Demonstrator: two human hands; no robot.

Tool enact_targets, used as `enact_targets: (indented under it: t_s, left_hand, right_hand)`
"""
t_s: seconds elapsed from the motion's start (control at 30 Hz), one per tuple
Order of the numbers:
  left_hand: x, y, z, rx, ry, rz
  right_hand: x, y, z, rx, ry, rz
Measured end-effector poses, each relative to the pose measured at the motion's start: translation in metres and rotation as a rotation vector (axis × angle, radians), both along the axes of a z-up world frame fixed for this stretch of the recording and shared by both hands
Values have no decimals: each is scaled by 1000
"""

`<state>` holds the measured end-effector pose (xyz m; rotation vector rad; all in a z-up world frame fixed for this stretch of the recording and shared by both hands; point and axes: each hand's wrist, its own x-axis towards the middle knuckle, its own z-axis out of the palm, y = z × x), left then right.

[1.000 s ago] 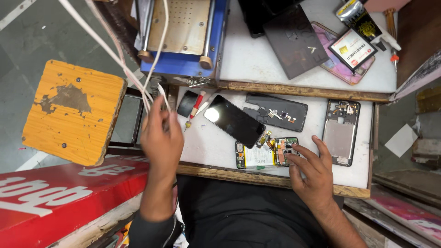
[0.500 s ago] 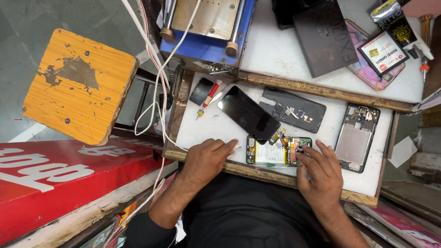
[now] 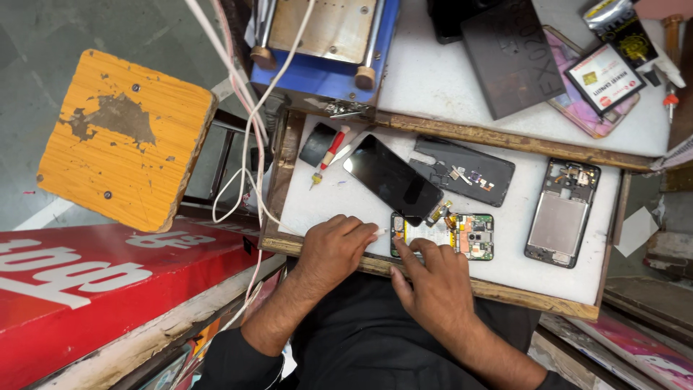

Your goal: The person disassembles a smartphone, removes the battery, and handles internal components including the motherboard and screen assembly. They use a screwdriver and a plastic pry tool to separate parts and reposition components on the workbench.

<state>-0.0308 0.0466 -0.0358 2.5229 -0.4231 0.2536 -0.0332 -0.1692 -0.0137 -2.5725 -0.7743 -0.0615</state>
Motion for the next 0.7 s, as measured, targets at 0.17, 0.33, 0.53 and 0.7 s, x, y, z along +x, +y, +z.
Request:
enact_targets:
  t_s: [0.17, 0.33, 0.53, 0.7]
  left_hand:
    - [-3, 1, -2, -78, -39, 16]
    - [-3, -1, -9, -73, -59, 22]
    - [-3, -1, -14, -53, -57, 2]
    - [1, -3, -14, -32, -89, -13]
  right_hand:
    - [4, 5, 9, -105, 38, 4]
    - [6, 8, 7, -125, 15, 15]
    - [7, 7, 6, -143, 43, 21]
    - [8, 5, 5, -90, 39, 14]
